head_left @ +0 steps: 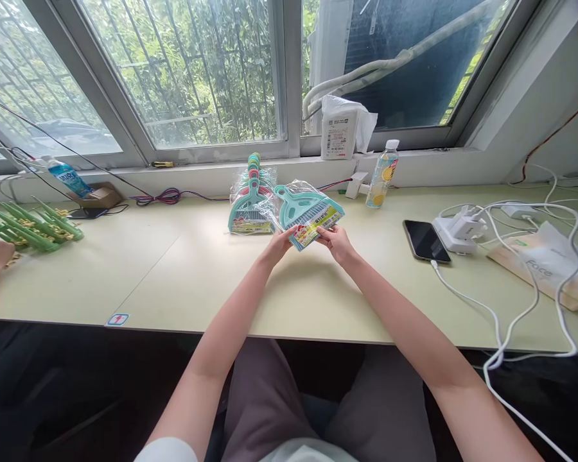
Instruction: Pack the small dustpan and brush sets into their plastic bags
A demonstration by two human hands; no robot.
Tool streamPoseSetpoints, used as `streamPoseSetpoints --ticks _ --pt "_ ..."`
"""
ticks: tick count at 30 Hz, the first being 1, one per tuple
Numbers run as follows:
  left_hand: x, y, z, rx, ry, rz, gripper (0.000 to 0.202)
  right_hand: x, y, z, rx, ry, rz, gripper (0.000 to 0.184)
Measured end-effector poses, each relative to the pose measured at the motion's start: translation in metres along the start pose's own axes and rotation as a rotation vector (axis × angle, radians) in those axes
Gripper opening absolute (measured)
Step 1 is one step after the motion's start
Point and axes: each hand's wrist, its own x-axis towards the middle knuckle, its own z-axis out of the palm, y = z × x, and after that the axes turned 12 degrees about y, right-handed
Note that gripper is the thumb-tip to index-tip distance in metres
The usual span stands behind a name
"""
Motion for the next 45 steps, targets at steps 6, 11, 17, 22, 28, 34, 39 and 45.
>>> streamPoseSetpoints --ticks 6,11,17,22,28,34,39,45 --pt "-0.004 0.0 0.002 0.025 -0.02 0.013 0.052 -0.004 -0.004 0.003 -0.032 -0.017 -0.01 0.013" --pt "-0.001 -0.007 0.004 0.11 0.09 0.049 0.062 -0.007 -0.001 0.004 -0.078 0.027 -0.01 0.014" --pt "0.004 -0.006 0.003 0.021 0.156 0.083 0.059 -0.004 -0.004 0.005 -0.046 -0.031 -0.024 0.021" --pt "0.001 0.002 0.002 -0.018 0.149 0.023 0.057 0.001 -0.005 0.0 -0.189 -0.029 -0.181 0.015" --pt "-0.003 0.001 0.005 0.031 0.099 -0.036 0.048 0.008 -0.003 -0.011 -0.499 0.18 -0.457 0.017" --pt "-0.007 -0.005 0.012 0.076 0.084 -0.078 0.043 0.006 -0.001 -0.012 -0.786 0.345 -0.51 0.021" --pt "-0.007 -0.005 0.012 0.124 0.075 -0.069 0.044 0.004 0.0 -0.011 -0.934 0.439 -0.543 0.014" --pt "-0.005 -0.014 0.011 0.183 0.024 -0.074 0.044 0.007 -0.004 -0.016 -0.979 0.526 -0.493 0.011"
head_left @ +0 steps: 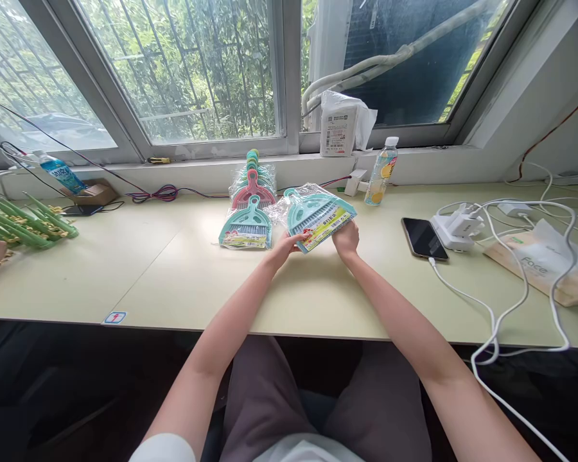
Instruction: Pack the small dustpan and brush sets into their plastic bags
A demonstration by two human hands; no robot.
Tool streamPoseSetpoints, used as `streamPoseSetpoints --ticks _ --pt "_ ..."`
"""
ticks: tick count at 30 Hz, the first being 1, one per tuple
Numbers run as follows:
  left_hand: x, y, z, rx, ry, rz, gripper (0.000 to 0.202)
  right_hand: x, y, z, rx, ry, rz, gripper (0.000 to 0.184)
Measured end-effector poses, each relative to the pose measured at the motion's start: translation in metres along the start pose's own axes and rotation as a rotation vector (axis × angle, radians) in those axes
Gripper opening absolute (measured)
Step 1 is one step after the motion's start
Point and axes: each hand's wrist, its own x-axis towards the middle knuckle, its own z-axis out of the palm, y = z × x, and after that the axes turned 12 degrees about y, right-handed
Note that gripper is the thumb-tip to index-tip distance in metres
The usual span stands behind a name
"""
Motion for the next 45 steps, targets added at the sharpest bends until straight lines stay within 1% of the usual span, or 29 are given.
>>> streamPoseSetpoints --ticks 5,7,9,12,14,17,22,25,28,30,32,34,36,37,38,40,42,45 --pt "0.001 -0.005 0.0 0.014 0.001 0.004 0.046 0.009 0.004 -0.001 -0.09 -0.02 -0.074 0.008" --pt "0.001 -0.004 0.0 0.007 0.015 0.02 0.045 0.01 0.006 0.0 -0.116 -0.048 -0.102 0.006" --pt "0.001 -0.003 0.001 -0.024 0.04 0.007 0.044 0.01 0.006 0.001 -0.111 -0.054 -0.138 0.005" --pt "0.001 -0.002 0.003 -0.103 0.101 -0.038 0.044 0.006 0.005 0.002 -0.08 -0.022 -0.212 0.01" --pt "0.002 -0.001 0.004 -0.139 0.131 -0.048 0.043 0.003 0.005 0.002 -0.097 -0.013 -0.241 0.013" --pt "0.002 -0.001 0.005 -0.156 0.134 -0.057 0.041 0.0 0.005 0.002 -0.154 0.002 -0.266 0.015" --pt "0.002 0.001 0.005 -0.181 0.128 -0.067 0.038 0.003 0.002 -0.002 -0.16 0.108 -0.241 0.028" --pt "0.001 0.002 0.003 -0.189 0.132 -0.093 0.037 0.006 -0.002 -0.008 -0.16 0.122 -0.235 0.03" --pt "0.001 0.002 0.002 -0.167 0.087 -0.099 0.035 0.011 -0.002 -0.013 -0.144 0.13 -0.218 0.024" --pt "0.0 0.0 0.002 -0.152 0.071 -0.091 0.034 0.017 0.002 -0.013 -0.109 0.131 -0.124 0.016" --pt "0.002 -0.001 0.001 -0.143 0.08 -0.079 0.037 0.024 0.008 -0.012 -0.064 0.103 0.011 0.011" --pt "0.004 -0.003 -0.001 -0.145 0.109 -0.064 0.042 0.03 0.013 -0.009 0.008 0.068 0.123 0.011" --pt "0.008 -0.003 -0.004 -0.15 0.147 -0.035 0.045 0.032 0.014 -0.006 0.147 0.045 0.182 0.014" --pt "0.009 -0.003 -0.006 -0.149 0.165 -0.018 0.046 0.03 0.012 -0.004 0.246 0.01 0.199 0.016" --pt "0.011 -0.003 -0.008 -0.146 0.181 0.001 0.047 0.027 0.009 -0.003 0.358 -0.05 0.216 0.019" --pt "0.013 -0.001 -0.012 -0.132 0.196 0.034 0.05 0.018 0.002 0.0 0.577 -0.213 0.261 0.031" --pt "0.013 0.001 -0.015 -0.108 0.194 0.055 0.053 0.007 -0.007 0.003 0.748 -0.363 0.32 0.041" --pt "0.012 0.002 -0.017 -0.06 0.181 0.083 0.053 -0.005 -0.014 0.005 0.898 -0.481 0.375 0.042"
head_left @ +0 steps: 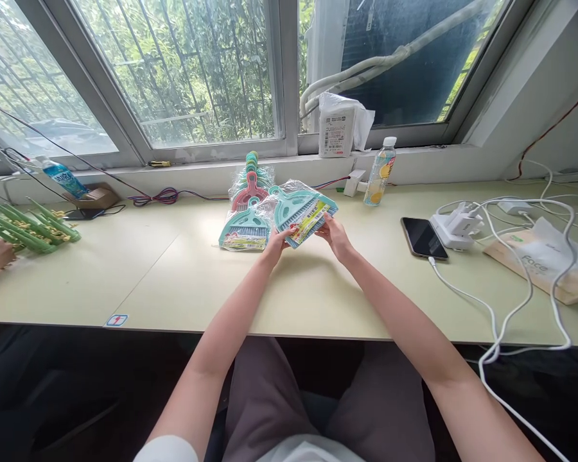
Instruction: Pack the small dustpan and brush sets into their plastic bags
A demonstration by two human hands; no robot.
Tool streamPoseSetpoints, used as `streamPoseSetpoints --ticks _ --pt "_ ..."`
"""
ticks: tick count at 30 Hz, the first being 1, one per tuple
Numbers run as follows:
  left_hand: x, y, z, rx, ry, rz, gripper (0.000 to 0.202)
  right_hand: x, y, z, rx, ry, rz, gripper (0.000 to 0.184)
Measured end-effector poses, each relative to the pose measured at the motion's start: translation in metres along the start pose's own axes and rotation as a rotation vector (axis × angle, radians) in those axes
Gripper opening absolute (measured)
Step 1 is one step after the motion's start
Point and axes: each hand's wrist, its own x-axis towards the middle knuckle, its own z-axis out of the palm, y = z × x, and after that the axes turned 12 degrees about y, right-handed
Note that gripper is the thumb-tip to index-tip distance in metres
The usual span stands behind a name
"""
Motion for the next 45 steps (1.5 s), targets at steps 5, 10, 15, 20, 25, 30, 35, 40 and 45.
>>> streamPoseSetpoints --ticks 5,10,15,20,25,30,35,40,45 --pt "-0.001 0.0 -0.002 0.105 -0.031 0.044 0.05 -0.001 0.005 0.0 0.095 -0.049 0.056 0.033" --pt "-0.005 0.001 0.001 0.191 -0.045 0.08 0.064 0.002 0.008 -0.004 0.165 0.001 0.156 0.027" --pt "-0.008 0.003 0.002 0.215 -0.079 0.09 0.065 0.003 0.008 -0.005 0.173 0.017 0.198 0.028" --pt "-0.003 0.002 -0.001 0.125 -0.202 0.013 0.055 0.002 0.008 -0.002 0.209 0.1 0.142 0.027" --pt "0.0 0.001 -0.002 0.13 -0.222 -0.052 0.053 0.0 0.012 0.001 0.227 0.141 0.06 0.028" --pt "-0.008 0.008 -0.001 0.135 -0.42 -0.176 0.051 0.0 0.01 0.0 0.232 0.187 0.069 0.027" --pt "-0.004 0.008 -0.001 -0.016 -0.224 -0.139 0.042 0.0 0.007 0.002 0.204 0.143 0.109 0.029" --pt "0.001 0.008 -0.007 -0.15 -0.054 -0.1 0.035 -0.005 0.007 0.006 0.135 0.036 0.132 0.031" --pt "-0.006 0.012 -0.007 -0.109 -0.171 -0.148 0.033 -0.005 0.001 0.002 0.156 0.031 0.107 0.033"
